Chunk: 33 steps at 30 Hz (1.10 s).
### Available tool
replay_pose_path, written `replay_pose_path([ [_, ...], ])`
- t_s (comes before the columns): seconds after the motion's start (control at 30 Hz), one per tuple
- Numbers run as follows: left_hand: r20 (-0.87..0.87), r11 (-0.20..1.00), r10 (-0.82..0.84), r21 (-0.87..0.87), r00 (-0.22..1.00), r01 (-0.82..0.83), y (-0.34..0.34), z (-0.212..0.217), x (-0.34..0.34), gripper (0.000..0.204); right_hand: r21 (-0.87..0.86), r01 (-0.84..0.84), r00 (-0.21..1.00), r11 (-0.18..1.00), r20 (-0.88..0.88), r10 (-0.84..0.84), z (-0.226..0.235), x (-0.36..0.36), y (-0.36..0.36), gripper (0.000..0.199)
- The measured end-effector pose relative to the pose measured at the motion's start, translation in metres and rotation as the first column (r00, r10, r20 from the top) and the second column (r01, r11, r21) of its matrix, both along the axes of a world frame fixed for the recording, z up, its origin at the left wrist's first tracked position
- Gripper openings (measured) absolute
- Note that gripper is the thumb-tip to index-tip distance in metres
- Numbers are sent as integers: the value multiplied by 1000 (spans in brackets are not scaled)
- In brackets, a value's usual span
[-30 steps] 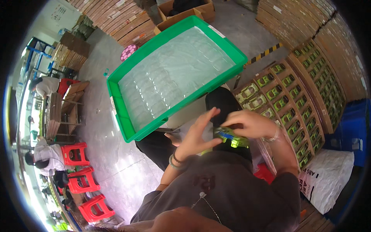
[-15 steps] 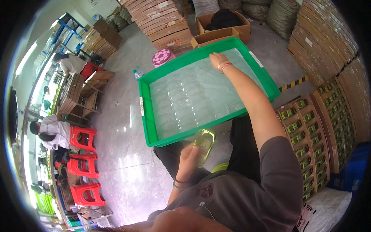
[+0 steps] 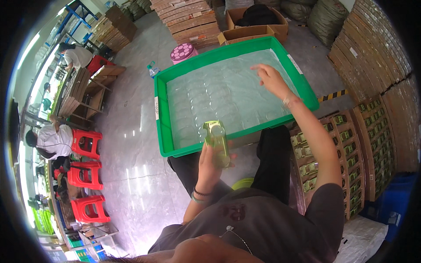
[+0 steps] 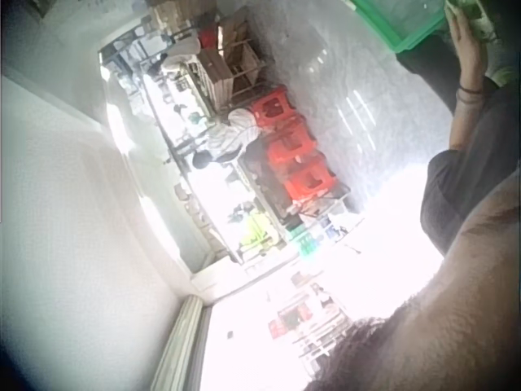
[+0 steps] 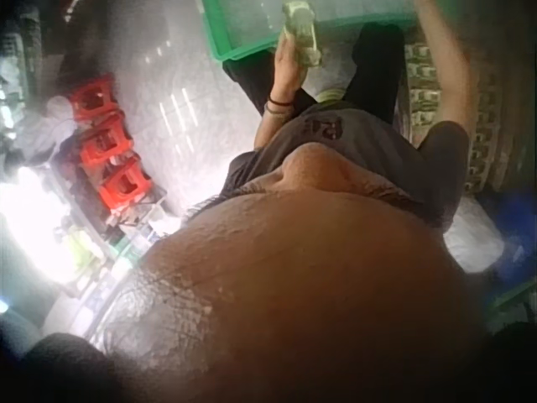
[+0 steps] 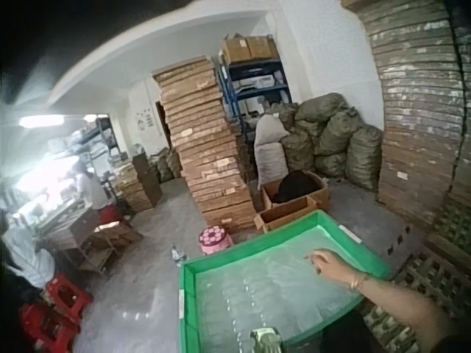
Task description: The person repeatedly picks small green plastic parts from a green bin, snaps them into a larger green plastic frame, and places the assembled unit into a cardboard tray. The process is repeated for multiple units.
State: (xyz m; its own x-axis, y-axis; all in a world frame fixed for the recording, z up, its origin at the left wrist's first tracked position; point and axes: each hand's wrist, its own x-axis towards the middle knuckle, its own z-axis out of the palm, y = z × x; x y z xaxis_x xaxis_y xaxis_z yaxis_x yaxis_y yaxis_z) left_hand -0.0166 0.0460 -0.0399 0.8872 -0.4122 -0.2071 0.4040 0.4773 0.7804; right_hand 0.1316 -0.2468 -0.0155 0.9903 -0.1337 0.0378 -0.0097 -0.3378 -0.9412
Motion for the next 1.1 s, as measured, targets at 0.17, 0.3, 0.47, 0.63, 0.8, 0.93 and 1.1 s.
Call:
replay_pose_path([
  [0.17, 37, 995, 32, 95, 999, -36, -16, 6, 11, 40, -59, -44, 958, 997, 280, 59, 27, -93, 44, 12],
  [0.3, 109, 984, 59, 161, 992, -76, -27, 13, 8, 42, -81, -137, 904, 987, 398, 158, 38, -119, 78, 14],
  [0.47, 175, 974, 106, 181, 979, -138, -30, 9, 1, 47, -300, -129, 859, 945, 443, 257, 45, -132, 91, 26],
  [0.63, 243, 968, 97, 202, 965, -148, -32, 5, -4, 48, -481, 115, 724, 869, 640, 258, 42, -134, 99, 28],
  [0.8, 269, 958, 99, 234, 958, -165, -36, 5, -7, 47, -647, 112, 760, 754, 545, 354, 39, -137, 100, 26],
  [0.93, 267, 966, 91, 211, 959, -151, -38, 0, -8, 47, -648, 59, 758, 760, 524, 388, 38, -133, 97, 20],
  [1.1, 252, 969, 75, 208, 965, -130, -38, -3, -10, 48, -612, -195, 763, 766, 397, 511, 39, -122, 84, 13],
])
